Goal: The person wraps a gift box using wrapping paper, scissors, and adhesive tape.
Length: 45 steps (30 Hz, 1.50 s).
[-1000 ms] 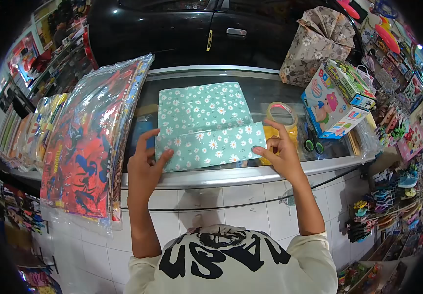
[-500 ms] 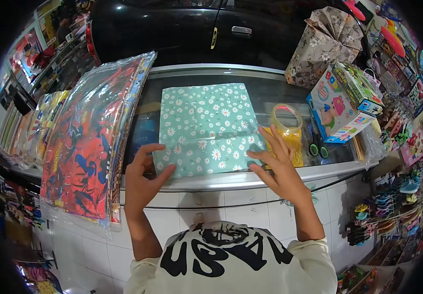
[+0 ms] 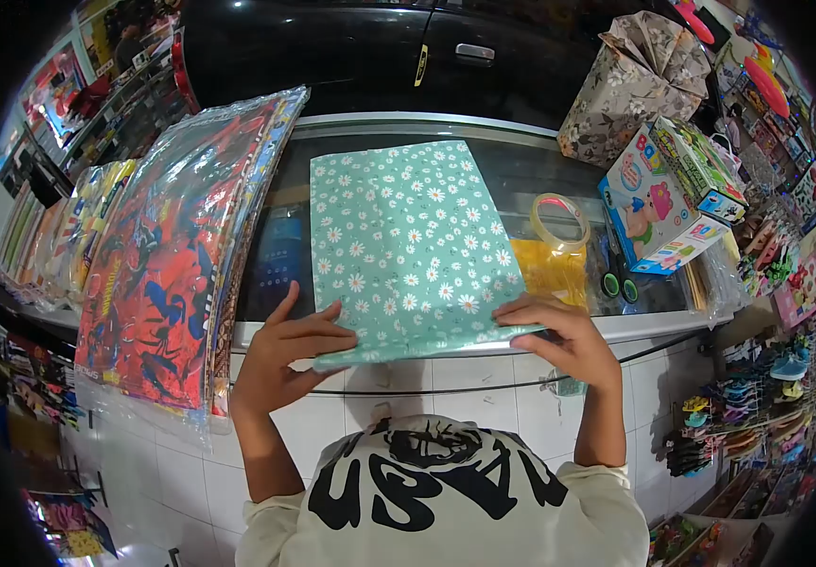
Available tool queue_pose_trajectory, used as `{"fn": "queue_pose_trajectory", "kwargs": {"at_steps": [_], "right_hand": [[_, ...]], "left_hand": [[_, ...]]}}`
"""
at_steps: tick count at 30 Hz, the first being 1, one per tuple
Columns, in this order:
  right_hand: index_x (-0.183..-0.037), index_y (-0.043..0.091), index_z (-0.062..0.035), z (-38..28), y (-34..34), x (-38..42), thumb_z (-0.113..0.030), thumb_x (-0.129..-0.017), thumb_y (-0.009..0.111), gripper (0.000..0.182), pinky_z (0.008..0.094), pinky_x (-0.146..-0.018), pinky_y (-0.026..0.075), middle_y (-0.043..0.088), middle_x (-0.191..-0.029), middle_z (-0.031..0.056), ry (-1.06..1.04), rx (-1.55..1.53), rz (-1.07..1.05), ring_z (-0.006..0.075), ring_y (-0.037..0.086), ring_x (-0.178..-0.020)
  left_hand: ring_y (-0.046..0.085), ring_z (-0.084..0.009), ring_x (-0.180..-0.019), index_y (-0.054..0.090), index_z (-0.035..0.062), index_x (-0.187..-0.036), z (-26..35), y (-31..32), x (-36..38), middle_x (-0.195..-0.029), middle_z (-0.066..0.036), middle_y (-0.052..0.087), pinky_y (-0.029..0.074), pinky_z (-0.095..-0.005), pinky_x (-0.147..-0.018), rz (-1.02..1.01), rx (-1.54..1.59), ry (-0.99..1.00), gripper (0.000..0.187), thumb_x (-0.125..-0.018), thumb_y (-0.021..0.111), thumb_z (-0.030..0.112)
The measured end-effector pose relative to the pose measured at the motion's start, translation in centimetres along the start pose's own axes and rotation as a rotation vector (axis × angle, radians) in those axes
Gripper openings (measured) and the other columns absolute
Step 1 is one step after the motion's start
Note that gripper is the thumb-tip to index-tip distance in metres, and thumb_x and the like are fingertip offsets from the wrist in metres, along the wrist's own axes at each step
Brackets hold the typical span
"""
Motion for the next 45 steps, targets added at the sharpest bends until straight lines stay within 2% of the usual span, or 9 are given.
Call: {"fn": "queue_pose_trajectory", "kwargs": {"at_steps": [5,11,12,16,22,30,34,37,45], "right_hand": [[-0.122,0.062,-0.0076,0.8,0.3,0.1,-0.013,-0.088,0.067,0.034,0.033,-0.094,0.047,0.067,-0.117,0.0117,0.261,-0.185,-0.074,0.026,0.064,-0.109],[-0.111,0.063,-0.0042,0.9,-0.7,-3.4,-0.012,-0.089,0.066,0.023,0.0316,-0.081,0.049,0.067,-0.1,0.0117,0.182,0.066,0.122,0.0247,0.065,-0.094],[-0.105,0.064,-0.0037,0.5,-0.5,-3.7,-0.009,-0.088,0.067,0.018,0.0329,-0.078,0.049,0.063,-0.098,0.0116,0.025,0.145,0.14,0.0268,0.062,-0.089],[-0.102,0.07,-0.009,0.5,0.6,-3.2,0.0,-0.084,0.066,0.02,0.0345,-0.09,0.045,0.058,-0.12,0.0097,0.038,0.381,0.159,0.0269,0.054,-0.112],[-0.131,0.057,-0.0152,-3.3,3.3,-2.1,-0.025,-0.09,0.063,0.043,0.051,-0.109,0.023,0.043,-0.147,0.0078,0.042,0.839,0.116,0.0291,0.037,-0.136],[-0.147,0.039,-0.0141,-2.9,7.9,-2.2,-0.05,-0.092,0.054,0.067,0.0534,-0.117,0.013,0.036,-0.153,0.0051,-0.043,0.686,-0.137,0.0254,0.028,-0.143],[-0.145,0.04,-0.0099,-3.0,8.3,-2.1,-0.056,-0.092,0.05,0.071,0.0548,-0.116,0.014,0.036,-0.152,0.0068,-0.047,0.732,-0.134,0.0264,0.028,-0.143],[-0.145,0.039,-0.0082,-3.1,8.3,-2.1,-0.055,-0.09,0.052,0.074,0.0553,-0.116,0.014,0.035,-0.153,0.0084,-0.051,0.76,-0.143,0.0271,0.028,-0.143],[-0.141,0.043,-0.0039,-3.2,7.5,-2.7,-0.047,-0.086,0.061,0.072,0.0571,-0.112,0.02,0.039,-0.149,0.012,-0.029,0.598,-0.151,0.0286,0.032,-0.141]], "left_hand": [[0.066,-0.0258,-0.109,0.071,0.0138,-0.111,1.2,-0.1,0.6,-0.109,-0.001,0.072,0.022,-0.0507,-0.116,-0.027,-0.156,0.108,0.039,-0.073,0.077,0.009],[0.058,-0.0196,-0.053,0.064,0.0066,-0.115,-2.3,-2.0,0.8,-0.078,-0.002,0.068,0.046,-0.0368,-0.085,0.494,0.106,-0.469,0.036,-0.08,0.074,0.01],[0.056,-0.0194,-0.059,0.063,0.0088,-0.115,-2.2,-2.0,0.3,-0.077,-0.001,0.061,0.046,-0.0331,-0.07,0.503,0.109,-0.513,0.039,-0.078,0.074,0.004],[0.06,-0.0199,-0.076,0.067,0.0074,-0.105,0.0,-1.6,-1.5,-0.089,-0.006,0.06,0.047,-0.0306,-0.069,0.441,-0.218,-0.17,0.029,-0.077,0.071,-0.001],[0.062,-0.0241,-0.085,0.07,0.0029,-0.088,-0.4,-1.5,-1.1,-0.095,-0.01,0.058,0.05,-0.0329,-0.071,0.434,-0.152,-0.218,0.011,-0.078,0.069,-0.002],[0.06,-0.0252,-0.099,0.069,0.0044,-0.098,-0.2,-1.6,-0.2,-0.106,-0.011,0.058,0.049,-0.0338,-0.083,0.458,-0.165,-0.297,0.019,-0.08,0.068,-0.002],[0.047,-0.0338,-0.129,0.065,0.0109,-0.118,4.2,0.5,-0.7,-0.135,-0.015,0.054,0.033,-0.0506,-0.109,0.356,-0.486,-0.15,0.033,-0.086,0.066,0.006],[0.032,-0.0405,-0.14,0.046,0.0046,-0.139,5.9,5.3,-1.8,-0.15,-0.019,0.036,0.024,-0.0561,-0.113,0.053,-0.499,-0.136,0.062,-0.091,0.061,0.041],[0.03,-0.045,-0.139,0.045,-0.0037,-0.135,4.5,6.9,-1.7,-0.147,-0.028,0.035,0.024,-0.0561,-0.112,-0.024,-0.56,-0.167,0.078,-0.087,0.059,0.056]]}}
Point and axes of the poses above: each hand's wrist, its own x-axis away from the middle knuckle, its own y-axis out of the palm, z = x × y, the point moved 9 cm from there along -x, towards the middle knuckle
